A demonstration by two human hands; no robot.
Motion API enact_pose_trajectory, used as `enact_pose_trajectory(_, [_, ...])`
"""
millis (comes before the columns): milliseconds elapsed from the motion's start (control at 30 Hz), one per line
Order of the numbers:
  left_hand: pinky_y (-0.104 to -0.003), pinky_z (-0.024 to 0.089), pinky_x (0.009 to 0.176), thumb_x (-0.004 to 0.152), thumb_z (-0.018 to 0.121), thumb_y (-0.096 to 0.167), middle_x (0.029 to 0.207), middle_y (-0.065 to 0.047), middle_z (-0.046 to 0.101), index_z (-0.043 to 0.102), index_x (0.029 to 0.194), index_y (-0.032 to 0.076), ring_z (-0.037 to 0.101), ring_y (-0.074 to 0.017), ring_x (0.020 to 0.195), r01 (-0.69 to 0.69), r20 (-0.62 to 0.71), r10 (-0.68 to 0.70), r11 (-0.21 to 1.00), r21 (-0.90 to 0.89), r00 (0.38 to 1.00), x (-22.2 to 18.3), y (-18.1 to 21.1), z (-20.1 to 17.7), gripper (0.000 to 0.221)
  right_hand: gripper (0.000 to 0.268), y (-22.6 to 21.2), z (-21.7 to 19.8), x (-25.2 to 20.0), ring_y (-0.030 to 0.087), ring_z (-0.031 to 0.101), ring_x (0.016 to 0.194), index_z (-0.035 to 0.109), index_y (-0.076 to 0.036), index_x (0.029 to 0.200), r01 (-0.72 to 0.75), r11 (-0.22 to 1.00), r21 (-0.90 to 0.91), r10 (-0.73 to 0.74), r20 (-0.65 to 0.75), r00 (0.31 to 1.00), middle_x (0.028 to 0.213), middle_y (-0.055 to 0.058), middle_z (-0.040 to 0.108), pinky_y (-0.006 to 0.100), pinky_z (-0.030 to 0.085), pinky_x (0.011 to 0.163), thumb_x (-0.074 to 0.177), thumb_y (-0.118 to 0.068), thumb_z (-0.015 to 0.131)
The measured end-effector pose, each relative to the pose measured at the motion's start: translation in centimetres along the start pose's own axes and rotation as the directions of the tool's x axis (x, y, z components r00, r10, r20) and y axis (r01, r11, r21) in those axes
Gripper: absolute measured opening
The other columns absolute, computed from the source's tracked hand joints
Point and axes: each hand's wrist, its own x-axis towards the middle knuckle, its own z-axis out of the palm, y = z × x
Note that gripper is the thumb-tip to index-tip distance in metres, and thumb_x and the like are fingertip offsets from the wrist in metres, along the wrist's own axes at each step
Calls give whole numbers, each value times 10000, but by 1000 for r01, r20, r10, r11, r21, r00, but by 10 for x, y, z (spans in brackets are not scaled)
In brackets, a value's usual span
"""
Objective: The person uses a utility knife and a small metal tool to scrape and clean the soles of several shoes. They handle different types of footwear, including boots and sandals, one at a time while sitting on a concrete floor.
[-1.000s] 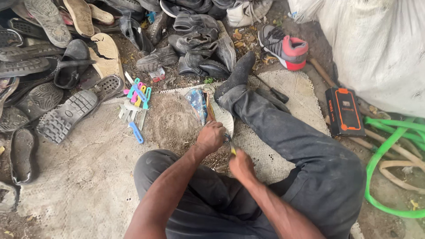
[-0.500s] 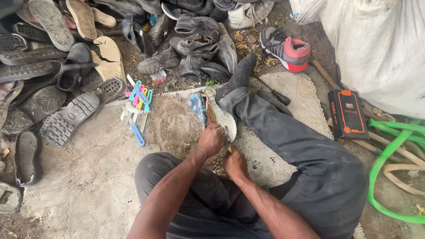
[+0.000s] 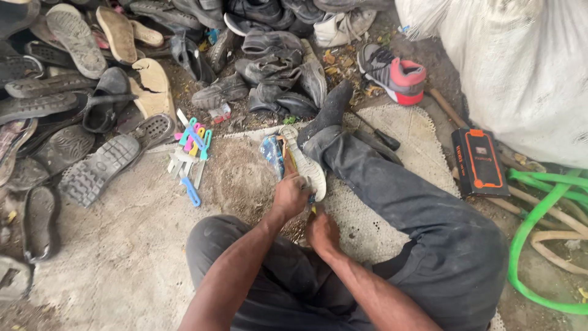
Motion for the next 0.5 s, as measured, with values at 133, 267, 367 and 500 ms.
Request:
enact_pose_trajectory(133, [-434,549,794,810,815,276,887,-129,722,721,736,29,702,-297,860,140,-30,-142,987,-77,989,3,-4,-6,274,357,12,5,-46,536,674,825,530,-7,1253,0,997,74,-2,28,1000,868,329,686,590,525,721,938,-168,575])
enact_pose_trajectory(267, [-443,552,762,817,827,311,891,-136,722,735,770,26,707,-318,810,188,-56,-192,980,-66,980,2,-4,2,303,228,9,13,-19,483,701,809,620,-40,1129,-33,994,102,36,-31,999,850,280,722,570,522,709,941,-163,578])
enact_pose_trajectory(367, [-446,552,739,823,825,319,885,-134,722,735,766,28,710,-316,789,189,-34,-191,981,-51,981,2,-1,2,310,250,0,16,5,464,715,784,618,-57,1163,-118,984,136,120,-5,993,847,277,724,560,524,700,944,-161,556])
enact_pose_trajectory(500, [-421,560,712,828,821,288,860,-107,729,733,767,41,705,-261,747,268,-19,-272,957,-106,962,4,4,-1,269,211,4,16,2,455,718,795,638,-44,1121,8,992,122,-1,-55,998,858,273,727,548,534,702,964,-156,553])
